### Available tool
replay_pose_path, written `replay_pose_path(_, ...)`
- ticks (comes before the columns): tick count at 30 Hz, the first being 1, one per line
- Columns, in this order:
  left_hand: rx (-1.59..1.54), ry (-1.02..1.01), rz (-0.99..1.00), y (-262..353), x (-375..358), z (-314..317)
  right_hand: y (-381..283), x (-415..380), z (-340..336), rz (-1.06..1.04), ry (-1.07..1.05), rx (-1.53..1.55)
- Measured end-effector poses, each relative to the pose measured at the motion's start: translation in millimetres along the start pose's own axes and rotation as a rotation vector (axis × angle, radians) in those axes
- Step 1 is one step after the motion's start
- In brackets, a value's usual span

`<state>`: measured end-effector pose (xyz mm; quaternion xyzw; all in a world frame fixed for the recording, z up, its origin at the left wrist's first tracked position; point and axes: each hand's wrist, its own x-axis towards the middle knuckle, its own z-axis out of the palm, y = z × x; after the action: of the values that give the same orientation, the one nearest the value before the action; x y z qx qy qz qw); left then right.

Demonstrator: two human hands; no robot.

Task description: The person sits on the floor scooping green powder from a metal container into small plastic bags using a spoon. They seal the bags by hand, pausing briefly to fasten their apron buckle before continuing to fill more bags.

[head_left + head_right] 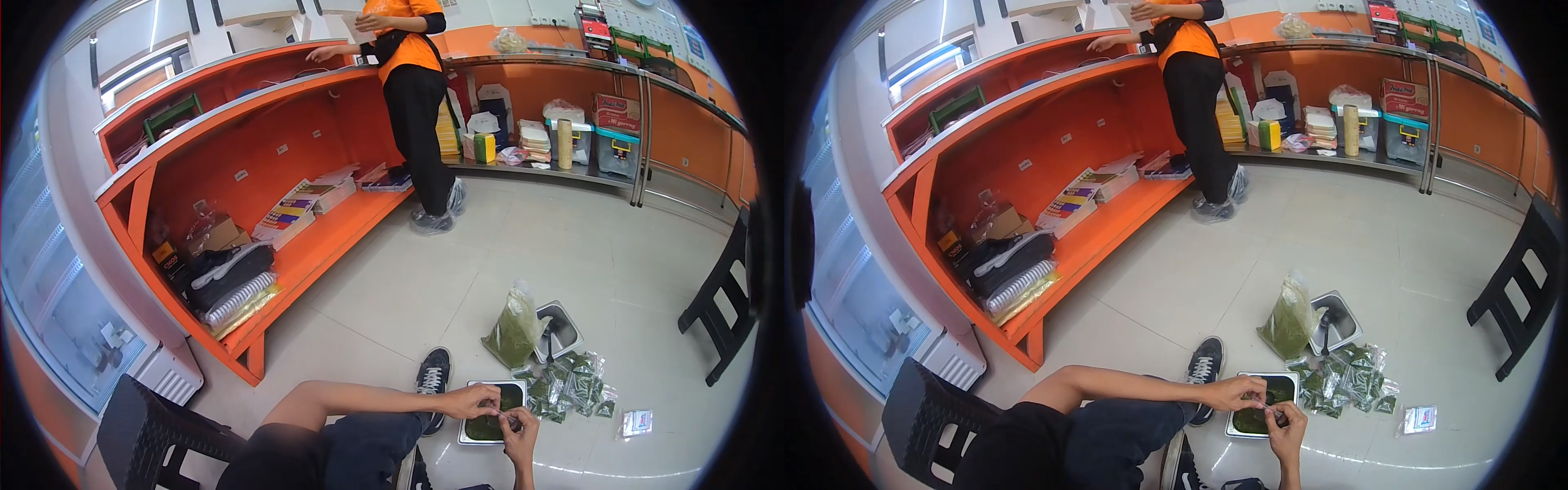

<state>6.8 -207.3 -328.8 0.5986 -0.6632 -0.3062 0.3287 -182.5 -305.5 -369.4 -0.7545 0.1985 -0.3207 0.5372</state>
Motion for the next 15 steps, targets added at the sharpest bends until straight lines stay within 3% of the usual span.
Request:
replay_pose_path(10,-0.031,0.011,-0.002,1,-2,1,5,0,1,-0.024,-0.004,0.028)
replay_pose_path(12,-0.008,0.03,0.072,2,-1,2,3,1,1,-0.046,0.003,0.034)
replay_pose_path(15,-0.061,-0.011,0.013,3,0,2,-6,0,3,-0.007,-0.015,0.048)
